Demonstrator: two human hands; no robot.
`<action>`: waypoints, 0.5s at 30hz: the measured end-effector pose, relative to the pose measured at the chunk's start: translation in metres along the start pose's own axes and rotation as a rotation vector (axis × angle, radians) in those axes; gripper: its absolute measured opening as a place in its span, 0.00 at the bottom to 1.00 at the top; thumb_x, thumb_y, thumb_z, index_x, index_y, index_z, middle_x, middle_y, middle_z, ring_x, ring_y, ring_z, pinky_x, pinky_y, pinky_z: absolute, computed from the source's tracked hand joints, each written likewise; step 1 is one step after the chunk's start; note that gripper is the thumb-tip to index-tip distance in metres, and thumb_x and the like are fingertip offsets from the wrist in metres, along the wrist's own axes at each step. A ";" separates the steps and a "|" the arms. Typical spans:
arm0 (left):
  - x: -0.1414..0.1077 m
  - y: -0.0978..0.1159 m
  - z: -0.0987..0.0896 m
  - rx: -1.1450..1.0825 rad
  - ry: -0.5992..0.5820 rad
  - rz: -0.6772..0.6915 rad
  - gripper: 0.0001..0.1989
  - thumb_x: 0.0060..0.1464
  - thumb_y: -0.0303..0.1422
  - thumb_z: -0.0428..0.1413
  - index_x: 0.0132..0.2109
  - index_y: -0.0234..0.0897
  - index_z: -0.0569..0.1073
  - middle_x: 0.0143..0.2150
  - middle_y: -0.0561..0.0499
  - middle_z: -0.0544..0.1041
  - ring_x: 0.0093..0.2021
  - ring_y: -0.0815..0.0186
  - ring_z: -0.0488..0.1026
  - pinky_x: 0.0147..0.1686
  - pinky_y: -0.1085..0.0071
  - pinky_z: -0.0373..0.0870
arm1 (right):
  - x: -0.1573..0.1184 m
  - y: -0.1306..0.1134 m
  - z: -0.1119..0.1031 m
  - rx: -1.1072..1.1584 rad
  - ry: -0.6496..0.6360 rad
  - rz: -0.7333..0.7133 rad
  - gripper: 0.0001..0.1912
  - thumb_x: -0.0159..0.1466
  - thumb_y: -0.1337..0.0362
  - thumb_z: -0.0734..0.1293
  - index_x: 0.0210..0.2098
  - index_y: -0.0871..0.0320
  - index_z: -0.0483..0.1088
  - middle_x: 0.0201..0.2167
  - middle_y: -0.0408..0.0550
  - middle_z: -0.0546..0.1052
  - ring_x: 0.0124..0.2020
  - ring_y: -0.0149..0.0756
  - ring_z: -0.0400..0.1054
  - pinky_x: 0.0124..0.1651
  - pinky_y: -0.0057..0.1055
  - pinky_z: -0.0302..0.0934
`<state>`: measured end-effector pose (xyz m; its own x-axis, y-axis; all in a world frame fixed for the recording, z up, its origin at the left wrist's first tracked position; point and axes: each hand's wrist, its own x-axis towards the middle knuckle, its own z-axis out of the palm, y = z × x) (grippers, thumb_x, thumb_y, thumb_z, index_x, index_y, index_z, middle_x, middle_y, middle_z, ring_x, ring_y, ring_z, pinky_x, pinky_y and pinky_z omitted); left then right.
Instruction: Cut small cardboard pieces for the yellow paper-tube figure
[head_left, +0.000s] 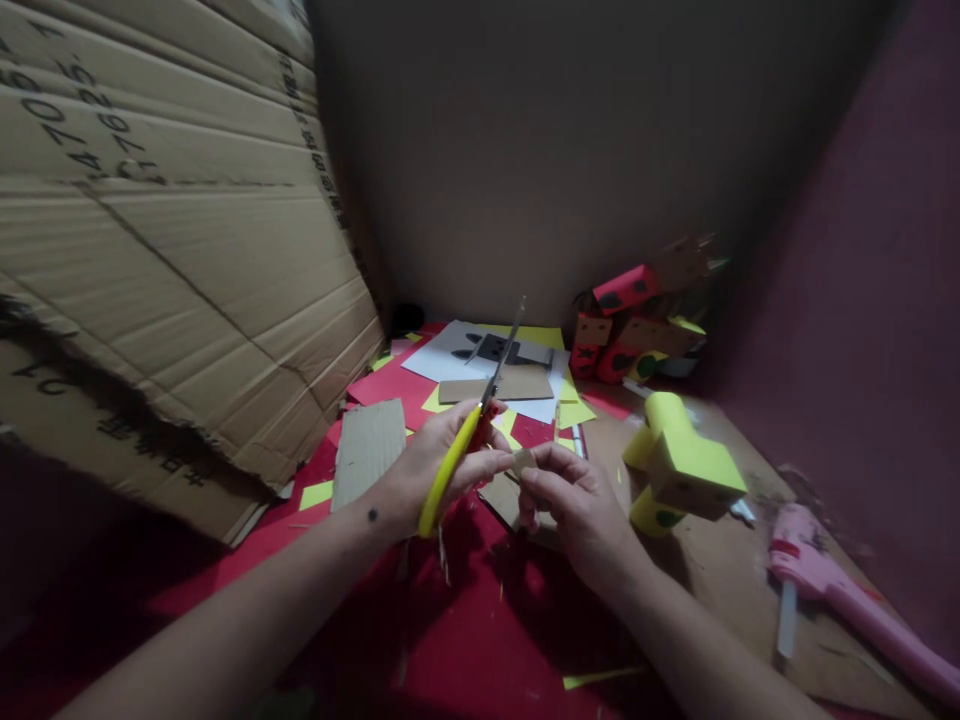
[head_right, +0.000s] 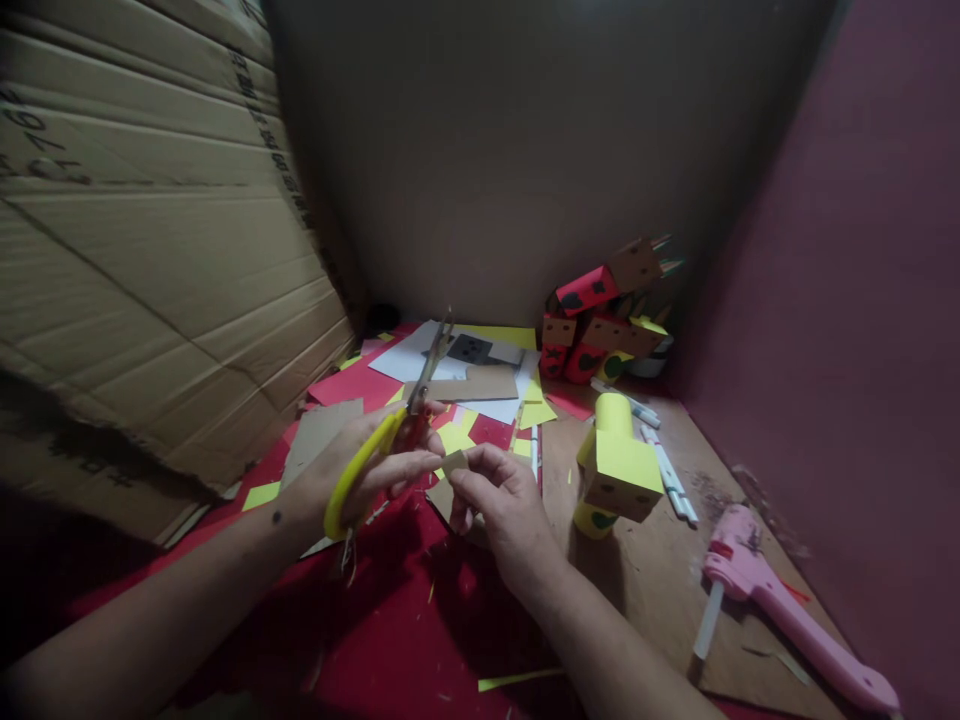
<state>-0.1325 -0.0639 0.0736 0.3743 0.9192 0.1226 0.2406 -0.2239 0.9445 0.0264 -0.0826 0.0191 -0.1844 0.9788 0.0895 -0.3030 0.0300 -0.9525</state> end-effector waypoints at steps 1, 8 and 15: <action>0.001 0.000 0.002 -0.003 -0.001 -0.005 0.20 0.48 0.31 0.57 0.48 0.32 0.64 0.28 0.56 0.70 0.22 0.74 0.62 0.23 0.75 0.61 | -0.001 -0.001 0.001 -0.002 -0.008 0.010 0.03 0.58 0.65 0.67 0.29 0.58 0.70 0.15 0.37 0.70 0.17 0.26 0.61 0.24 0.24 0.56; 0.003 -0.012 0.012 -0.044 -0.002 0.049 0.16 0.50 0.29 0.54 0.47 0.33 0.63 0.27 0.58 0.68 0.24 0.74 0.64 0.26 0.75 0.62 | -0.002 0.000 0.004 0.044 -0.021 0.007 0.07 0.59 0.61 0.66 0.30 0.58 0.68 0.21 0.42 0.75 0.20 0.30 0.66 0.25 0.26 0.60; -0.005 -0.023 0.001 0.188 0.001 0.087 0.13 0.55 0.31 0.48 0.48 0.36 0.64 0.27 0.56 0.69 0.23 0.72 0.64 0.24 0.75 0.62 | 0.002 0.003 0.002 0.086 0.073 0.008 0.09 0.56 0.59 0.70 0.28 0.58 0.69 0.18 0.39 0.72 0.18 0.27 0.64 0.22 0.24 0.59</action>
<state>-0.1384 -0.0636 0.0513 0.4001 0.8941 0.2012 0.3708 -0.3587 0.8567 0.0231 -0.0810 0.0168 -0.1196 0.9911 0.0578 -0.3811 0.0080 -0.9245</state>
